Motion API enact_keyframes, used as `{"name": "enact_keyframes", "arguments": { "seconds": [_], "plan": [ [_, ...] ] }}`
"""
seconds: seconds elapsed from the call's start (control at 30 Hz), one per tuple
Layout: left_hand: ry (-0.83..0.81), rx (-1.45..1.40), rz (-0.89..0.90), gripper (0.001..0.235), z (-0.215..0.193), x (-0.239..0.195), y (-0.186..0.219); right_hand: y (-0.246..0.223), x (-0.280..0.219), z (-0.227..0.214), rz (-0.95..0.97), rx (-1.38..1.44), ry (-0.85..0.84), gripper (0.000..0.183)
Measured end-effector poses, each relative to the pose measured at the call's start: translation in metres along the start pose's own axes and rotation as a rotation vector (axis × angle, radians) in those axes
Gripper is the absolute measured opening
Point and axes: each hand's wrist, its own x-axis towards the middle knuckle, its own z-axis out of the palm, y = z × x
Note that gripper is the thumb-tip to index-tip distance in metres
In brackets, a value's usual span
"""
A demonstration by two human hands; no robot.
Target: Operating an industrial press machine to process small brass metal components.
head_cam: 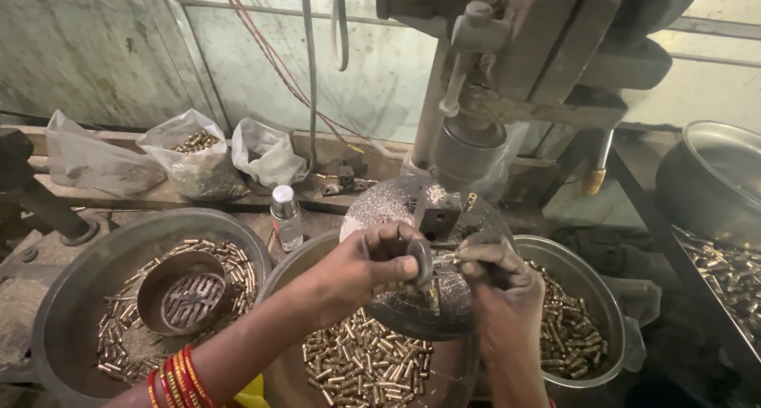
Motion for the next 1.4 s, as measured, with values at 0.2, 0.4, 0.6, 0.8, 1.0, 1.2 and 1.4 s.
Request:
{"name": "enact_keyframes", "arguments": {
  "seconds": [0.2,0.4,0.6,0.8,1.0,1.2,1.4],
  "plan": [
    [-0.03,-0.12,-0.102,0.02,0.0,-0.002,-0.002,-0.008,0.002,0.001,-0.009,-0.054,0.01,0.02],
    [-0.051,-0.223,-0.188,0.02,0.001,0.0,-0.014,-0.023,-0.006,0.007,-0.255,-0.4,-0.019,0.033],
    [0.037,-0.072,-0.149,0.018,0.007,0.005,-0.009,-0.026,-0.005,0.015,-0.173,-0.425,0.04,0.025],
    [0.198,0.638,0.295,0.024,0.026,-0.002,0.014,-0.027,-0.011,0.014,-0.162,-0.473,0.072,0.021],
    [0.245,1.095,0.53,0.028,0.04,0.0,0.021,-0.034,-0.014,0.018,-0.124,-0.525,0.117,0.015],
    [0.235,1.207,0.706,0.027,0.049,0.002,0.016,-0.028,-0.017,0.015,-0.176,-0.561,0.12,0.02],
    [0.278,1.2,0.618,0.035,0.039,0.016,0.019,-0.028,-0.017,0.005,-0.202,-0.515,0.025,0.02]
  ]
}}
